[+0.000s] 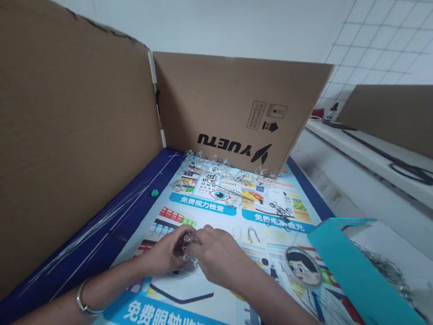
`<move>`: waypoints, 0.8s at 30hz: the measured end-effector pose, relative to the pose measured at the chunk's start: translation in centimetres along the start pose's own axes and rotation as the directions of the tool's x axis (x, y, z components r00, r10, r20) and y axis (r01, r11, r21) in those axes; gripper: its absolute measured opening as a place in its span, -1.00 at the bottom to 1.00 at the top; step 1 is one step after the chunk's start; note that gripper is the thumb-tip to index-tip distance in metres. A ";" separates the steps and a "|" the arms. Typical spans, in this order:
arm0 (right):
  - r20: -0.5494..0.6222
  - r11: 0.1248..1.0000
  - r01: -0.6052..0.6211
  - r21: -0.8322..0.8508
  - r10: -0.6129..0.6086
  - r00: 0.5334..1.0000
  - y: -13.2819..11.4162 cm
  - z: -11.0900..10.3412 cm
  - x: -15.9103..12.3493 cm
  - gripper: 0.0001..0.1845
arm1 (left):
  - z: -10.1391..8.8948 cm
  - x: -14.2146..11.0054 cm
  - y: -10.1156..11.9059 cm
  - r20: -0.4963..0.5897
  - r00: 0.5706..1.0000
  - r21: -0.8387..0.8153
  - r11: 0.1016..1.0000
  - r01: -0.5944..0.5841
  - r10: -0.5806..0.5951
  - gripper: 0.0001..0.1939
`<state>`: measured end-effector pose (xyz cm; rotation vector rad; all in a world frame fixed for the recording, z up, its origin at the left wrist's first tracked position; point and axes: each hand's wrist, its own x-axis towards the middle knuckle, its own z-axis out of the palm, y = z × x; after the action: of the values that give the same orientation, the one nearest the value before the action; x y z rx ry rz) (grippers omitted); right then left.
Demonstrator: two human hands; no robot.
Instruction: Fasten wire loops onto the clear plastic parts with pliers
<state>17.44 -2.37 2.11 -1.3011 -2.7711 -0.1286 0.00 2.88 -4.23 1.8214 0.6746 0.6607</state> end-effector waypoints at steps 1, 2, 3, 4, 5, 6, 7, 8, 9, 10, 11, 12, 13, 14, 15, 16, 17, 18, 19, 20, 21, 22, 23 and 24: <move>-0.001 1.000 0.001 0.000 -0.001 1.000 0.1 0.0 0.0 -0.82 | 0.0 0.0 0.0 0.001 1.000 0.006 1.000 -0.006 0.006 -0.43; -0.003 1.000 0.003 0.008 -0.003 1.000 0.2 0.1 0.0 -0.83 | 0.0 0.0 0.1 0.001 1.000 0.015 1.000 -0.010 0.010 -0.45; -0.007 1.000 0.005 0.020 -0.005 1.000 0.4 0.2 -0.1 -0.84 | -0.1 0.0 0.1 -0.001 1.000 0.028 1.000 -0.014 0.014 -0.46; -0.015 0.999 0.006 0.036 -0.006 1.000 0.6 0.4 0.0 -0.85 | -0.1 0.0 0.0 -0.006 1.000 0.043 0.999 -0.019 0.020 -0.49; -0.029 0.998 0.007 0.055 -0.006 1.000 0.7 0.6 0.0 -0.85 | -0.1 0.0 0.0 -0.009 1.000 0.057 0.998 -0.025 0.025 -0.51; -0.049 0.997 0.011 0.076 -0.007 0.999 0.9 0.7 0.1 -0.85 | -0.1 0.0 -0.1 -0.013 0.999 0.068 0.997 -0.029 0.030 -0.53; -0.073 0.995 0.016 0.099 -0.009 0.997 1.0 0.9 0.2 -0.84 | -0.2 0.1 -0.2 -0.018 0.999 0.077 0.996 -0.034 0.035 -0.54; -0.099 0.992 0.023 0.122 -0.011 0.995 1.2 1.1 0.4 -0.83 | -0.2 0.1 -0.2 -0.023 0.999 0.083 0.996 -0.040 0.042 -0.56; -0.126 0.989 0.031 0.146 -0.013 0.992 1.2 1.2 0.6 -0.82 | -0.2 0.1 -0.3 -0.029 0.998 0.084 0.995 -0.046 0.049 -0.57; -0.151 0.985 0.037 0.168 -0.011 0.988 1.3 1.3 0.8 -0.80 | -0.3 0.2 -0.4 -0.035 0.998 0.083 0.995 -0.054 0.057 -0.57; -0.173 0.981 0.040 0.188 -0.007 0.985 1.3 1.3 1.0 -0.79 | -0.3 0.2 -0.5 -0.043 0.997 0.080 0.995 -0.062 0.065 -0.58; -0.194 0.977 0.039 0.209 0.002 0.981 1.3 1.3 1.1 -0.78 | -0.4 0.3 -0.5 -0.050 0.996 0.077 0.995 -0.069 0.073 -0.59; -0.210 0.973 0.038 0.227 0.011 0.978 1.3 1.3 1.3 -0.78 | -0.4 0.3 -0.6 -0.055 0.995 0.074 0.994 -0.075 0.079 -0.60; -0.224 0.969 0.038 0.243 0.018 0.974 1.3 1.3 1.4 -0.78 | -0.5 0.3 -0.6 -0.058 0.995 0.071 0.994 -0.078 0.082 -0.60; -0.234 0.966 0.040 0.256 0.022 0.972 1.3 1.3 1.6 -0.79 | -0.5 0.4 -0.7 -0.060 0.995 0.069 0.994 -0.079 0.083 -0.60; -0.242 0.964 0.041 0.263 0.025 0.970 1.3 1.4 1.7 -0.79 | -0.6 0.4 -0.7 -0.061 0.995 0.068 0.995 -0.079 0.083 -0.58; -0.246 0.963 0.041 0.267 0.027 0.969 1.3 1.5 1.8 -0.79 | -0.7 0.4 -0.8 -0.061 0.995 0.066 0.995 -0.079 0.083 -0.56; -0.249 0.963 0.041 0.268 0.028 0.968 1.4 1.6 1.9 -0.79 | -0.7 0.4 -0.8 -0.062 0.995 0.068 0.995 -0.077 0.082 -0.53; -0.251 0.963 0.041 0.267 0.029 0.968 1.5 1.7 2.0 -0.80 | -0.8 0.5 -0.9 -0.068 0.994 0.076 0.994 -0.076 0.081 -0.49; -0.253 0.963 0.038 0.269 0.032 0.967 1.6 1.9 2.1 -0.80 | -0.9 0.5 -1.0 -0.076 0.994 0.091 0.993 -0.073 0.080 -0.45; -0.256 0.962 0.035 0.271 0.037 0.966 1.8 2.1 2.2 -0.79 | -1.0 0.5 -1.2 -0.089 0.993 0.112 0.991 -0.068 0.078 -0.40; -0.257 0.961 0.030 0.274 0.043 0.965 1.9 2.2 2.4 -0.79 | -1.1 0.6 -1.4 -0.105 0.992 0.135 0.989 -0.060 0.074 -0.36; -0.255 0.960 0.024 0.277 0.049 0.966 2.1 2.3 2.5 -0.79 | -1.2 0.6 -1.5 -0.118 0.991 0.159 0.986 -0.047 0.066 -0.32; -0.250 0.960 0.019 0.280 0.054 0.967 2.2 2.4 2.6 -0.79 | -1.3 0.6 -1.7 -0.125 0.991 0.180 0.983 -0.032 0.055 -0.28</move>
<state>17.36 1.29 0.08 -1.1473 -2.4518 0.0895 -0.74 4.66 -5.30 1.9741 0.8029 0.7736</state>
